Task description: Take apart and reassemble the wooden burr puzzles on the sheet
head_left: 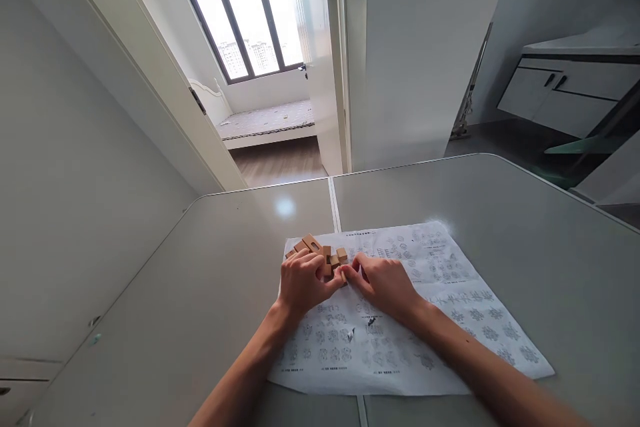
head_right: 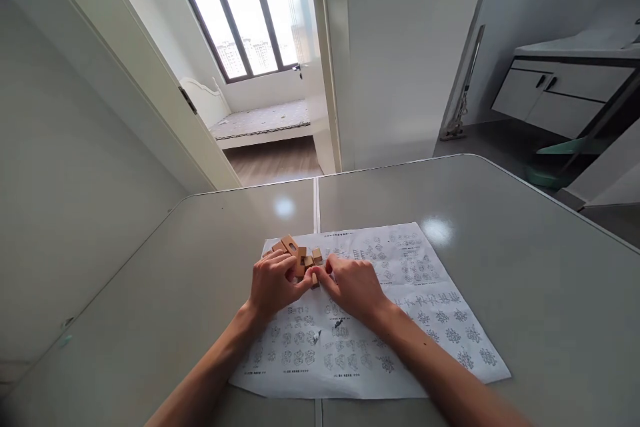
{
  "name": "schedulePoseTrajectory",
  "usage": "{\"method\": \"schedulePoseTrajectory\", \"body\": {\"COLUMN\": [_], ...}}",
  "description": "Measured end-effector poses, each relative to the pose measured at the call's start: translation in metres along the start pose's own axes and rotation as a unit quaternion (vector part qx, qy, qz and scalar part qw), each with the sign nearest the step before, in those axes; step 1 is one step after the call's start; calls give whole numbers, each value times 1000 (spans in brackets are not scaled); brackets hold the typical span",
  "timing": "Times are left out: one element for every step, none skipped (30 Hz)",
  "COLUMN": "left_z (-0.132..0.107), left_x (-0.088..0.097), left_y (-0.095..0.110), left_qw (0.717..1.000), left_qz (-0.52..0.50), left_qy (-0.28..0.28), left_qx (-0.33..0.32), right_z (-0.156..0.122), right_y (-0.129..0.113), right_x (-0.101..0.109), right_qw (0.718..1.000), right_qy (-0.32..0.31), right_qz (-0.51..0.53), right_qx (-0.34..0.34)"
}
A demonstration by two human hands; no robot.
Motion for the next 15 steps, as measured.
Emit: {"method": "schedulePoseTrajectory", "body": {"left_z": [0, 0, 0, 0, -1, -1, -1, -1, -1, -1, 0, 1, 3, 4, 7], "left_x": [1, 1, 2, 2, 2, 2, 2, 3, 4, 5, 7, 9, 11, 13, 17], "left_y": [1, 2, 2, 3, 4, 4, 6, 7, 9, 11, 13, 14, 15, 17, 18], "left_qw": [1000, 1000, 999, 999, 998, 997, 996, 994, 992, 990, 988, 985, 980, 975, 968], "left_qz": [-7, -14, -24, -37, -52, -68, -85, -101, -118, -134, -152, -173, -197, -221, -247], "left_qy": [5, 11, 16, 21, 24, 25, 25, 25, 25, 26, 25, 23, 16, 4, -4], "left_qx": [-6, -9, -13, -15, -20, -25, -31, -37, -39, -37, -30, -18, -4, 15, 35], "right_z": [0, 0, 0, 0, 0, 0, 0, 0, 0, 0, 1, 1, 1, 1, 1], "right_y": [0, 0, 1, 1, 1, 1, 1, 1, 1, 1, 0, 0, 0, 1, 1], "right_x": [0, 0, -1, -1, -1, -2, -2, -2, -2, -2, -1, -1, 0, 0, 1], "right_qw": [1000, 1000, 1000, 1000, 1000, 1000, 999, 999, 999, 999, 998, 998, 997, 996, 996], "right_qy": [1, 3, 6, 9, 13, 16, 18, 19, 19, 18, 17, 15, 14, 14, 14], "right_qz": [6, 11, 13, 14, 14, 14, 14, 17, 22, 30, 38, 46, 53, 59, 65], "right_qx": [-2, -5, -9, -13, -18, -22, -27, -32, -36, -41, -45, -49, -53, -59, -65]}}
Point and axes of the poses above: each hand's wrist, its own z-axis towards the middle knuckle, its own x-axis out of the back of the hand, y = z × x, the point moved 4 cm from there along z, towards the middle knuckle, and after that the axes turned 8 degrees about -z, right-handed, at the moved point
